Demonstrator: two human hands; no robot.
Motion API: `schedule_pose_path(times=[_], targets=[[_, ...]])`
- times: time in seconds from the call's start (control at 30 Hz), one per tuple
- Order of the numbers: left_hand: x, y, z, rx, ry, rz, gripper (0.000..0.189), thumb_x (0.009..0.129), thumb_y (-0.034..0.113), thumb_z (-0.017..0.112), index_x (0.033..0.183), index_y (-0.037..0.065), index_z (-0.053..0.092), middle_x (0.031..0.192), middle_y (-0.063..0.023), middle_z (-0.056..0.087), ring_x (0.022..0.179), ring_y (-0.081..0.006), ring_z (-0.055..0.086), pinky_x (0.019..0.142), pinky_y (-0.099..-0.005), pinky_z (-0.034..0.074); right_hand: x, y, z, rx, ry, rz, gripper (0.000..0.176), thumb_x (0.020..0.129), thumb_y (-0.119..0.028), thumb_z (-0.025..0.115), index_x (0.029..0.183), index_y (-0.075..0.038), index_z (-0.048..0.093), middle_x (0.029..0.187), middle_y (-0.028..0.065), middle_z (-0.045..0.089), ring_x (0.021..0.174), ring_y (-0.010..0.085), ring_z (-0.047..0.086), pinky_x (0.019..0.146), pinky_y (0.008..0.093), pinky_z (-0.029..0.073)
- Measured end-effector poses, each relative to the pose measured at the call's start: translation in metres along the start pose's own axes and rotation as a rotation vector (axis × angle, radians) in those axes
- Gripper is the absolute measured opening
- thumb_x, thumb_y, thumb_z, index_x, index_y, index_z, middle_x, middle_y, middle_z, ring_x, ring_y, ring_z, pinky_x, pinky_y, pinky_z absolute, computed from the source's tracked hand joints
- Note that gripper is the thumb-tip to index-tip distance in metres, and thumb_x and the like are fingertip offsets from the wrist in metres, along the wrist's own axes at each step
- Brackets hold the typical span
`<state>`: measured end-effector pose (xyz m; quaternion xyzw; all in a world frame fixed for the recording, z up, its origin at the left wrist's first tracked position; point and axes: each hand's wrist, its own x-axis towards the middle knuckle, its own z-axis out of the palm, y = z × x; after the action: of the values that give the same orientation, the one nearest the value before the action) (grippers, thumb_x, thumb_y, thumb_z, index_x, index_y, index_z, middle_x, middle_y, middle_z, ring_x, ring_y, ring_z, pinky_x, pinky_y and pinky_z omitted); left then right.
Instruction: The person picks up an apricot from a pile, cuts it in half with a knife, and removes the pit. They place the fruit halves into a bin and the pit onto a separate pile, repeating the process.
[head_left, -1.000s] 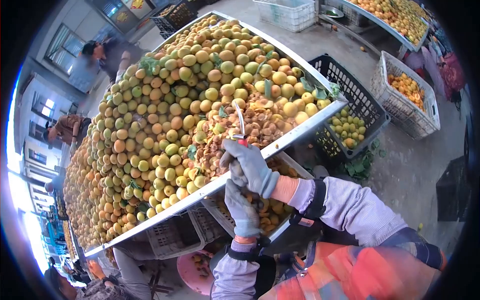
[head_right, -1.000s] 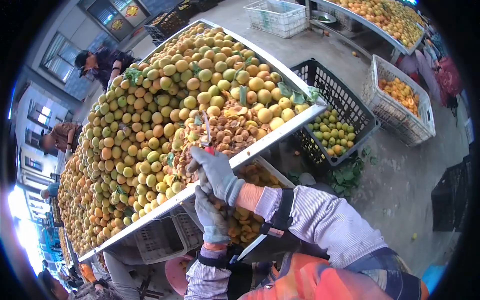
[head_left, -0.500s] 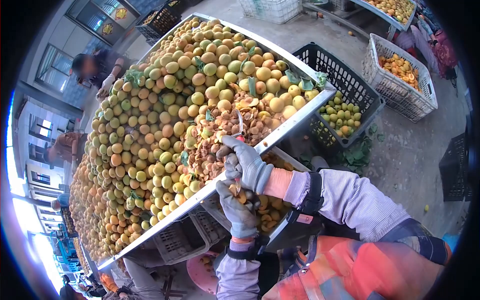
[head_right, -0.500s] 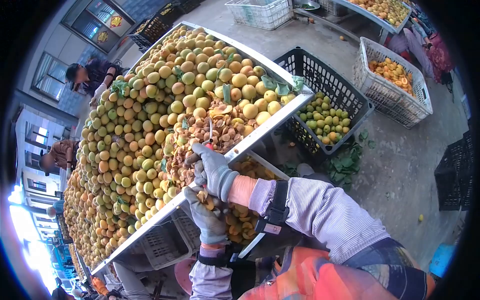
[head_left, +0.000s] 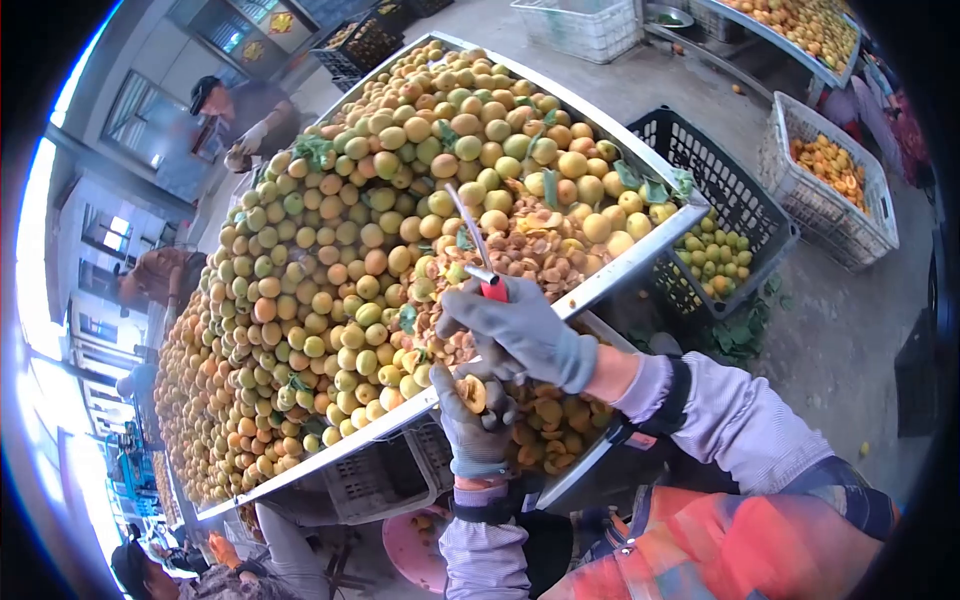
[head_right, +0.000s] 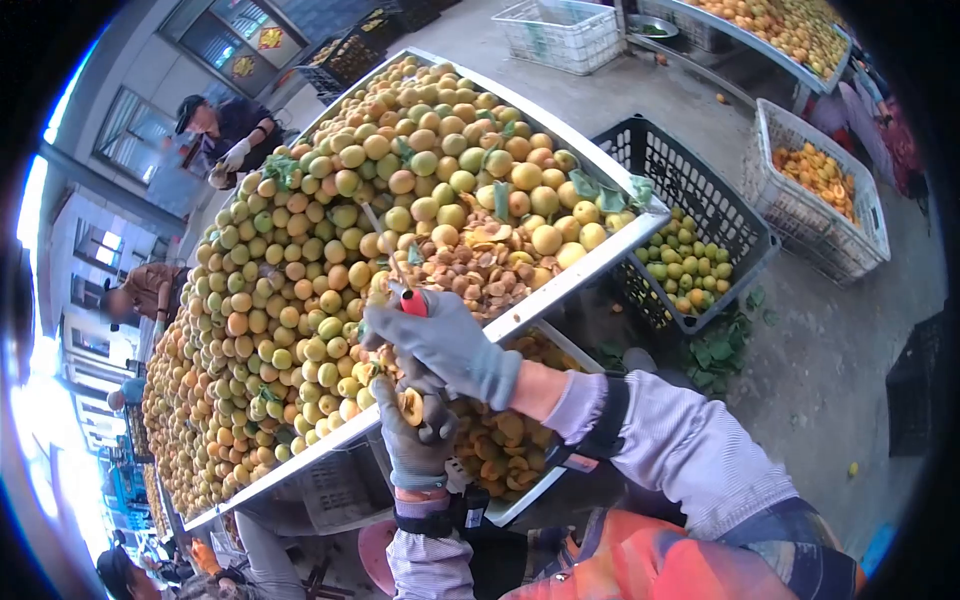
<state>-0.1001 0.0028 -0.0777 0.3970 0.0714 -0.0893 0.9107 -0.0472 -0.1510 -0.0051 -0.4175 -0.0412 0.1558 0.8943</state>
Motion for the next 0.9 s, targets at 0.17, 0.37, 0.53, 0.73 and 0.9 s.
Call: schedule_pose_path(times=[0.17,0.37,0.53,0.73,0.9], targets=[[0.009,0.014,0.029,0.254,0.139,-0.128,0.052,0.090,0.061,0.032,0.083,0.014,0.053,0.053,0.0053,0.042,0.039,-0.0058,0.041,0.037,-0.0197,0.034,-0.003,0.030,-0.016,-0.590,-0.179,-0.105,0.032,0.083,-0.037,0.065,0.096,-0.007,0.062,0.072,0.0050,0.062,0.058,0.0102,0.059,0.054,0.0251,0.048],[0.004,0.003,0.033,0.453,0.329,-0.005,0.057,0.089,0.061,0.037,0.100,0.008,0.056,0.064,0.0009,0.058,0.044,-0.0100,0.053,0.035,-0.0193,0.039,-0.012,0.050,-0.030,-1.073,-0.223,-0.149,0.035,0.079,-0.035,0.068,0.097,-0.007,0.058,0.077,0.0122,0.061,0.072,0.0207,0.060,0.067,0.0329,0.047],[0.009,-0.003,0.019,0.594,0.268,-0.020,0.064,0.090,0.064,0.027,0.089,0.008,0.059,0.061,-0.0033,0.057,0.043,-0.0125,0.052,0.036,-0.0221,0.040,-0.006,0.070,-0.028,-0.646,-0.003,-0.032,0.029,0.083,-0.030,0.068,0.092,-0.004,0.061,0.076,0.0052,0.064,0.066,0.0135,0.058,0.062,0.0265,0.047],[0.018,-0.019,-0.014,1.290,-0.039,0.618,0.034,0.090,0.033,0.049,0.101,0.001,0.052,0.060,-0.0027,0.053,0.052,-0.0134,0.054,0.045,-0.0232,0.043,-0.001,0.034,-0.011,-0.221,0.201,0.184,0.022,0.088,-0.026,0.063,0.082,-0.005,0.060,0.046,-0.0006,0.049,0.034,0.0065,0.043,0.031,0.0204,0.029],[-0.004,0.006,0.021,1.774,-0.277,0.138,0.043,0.083,0.021,0.058,0.120,0.001,0.050,0.108,-0.0156,0.055,0.093,-0.0258,0.055,0.082,-0.0360,0.046,0.040,0.051,-0.034,-0.186,0.160,-0.163,0.027,0.087,-0.015,0.062,0.109,-0.001,0.055,0.060,0.0025,0.058,0.036,0.0051,0.042,0.031,0.0196,0.028]])
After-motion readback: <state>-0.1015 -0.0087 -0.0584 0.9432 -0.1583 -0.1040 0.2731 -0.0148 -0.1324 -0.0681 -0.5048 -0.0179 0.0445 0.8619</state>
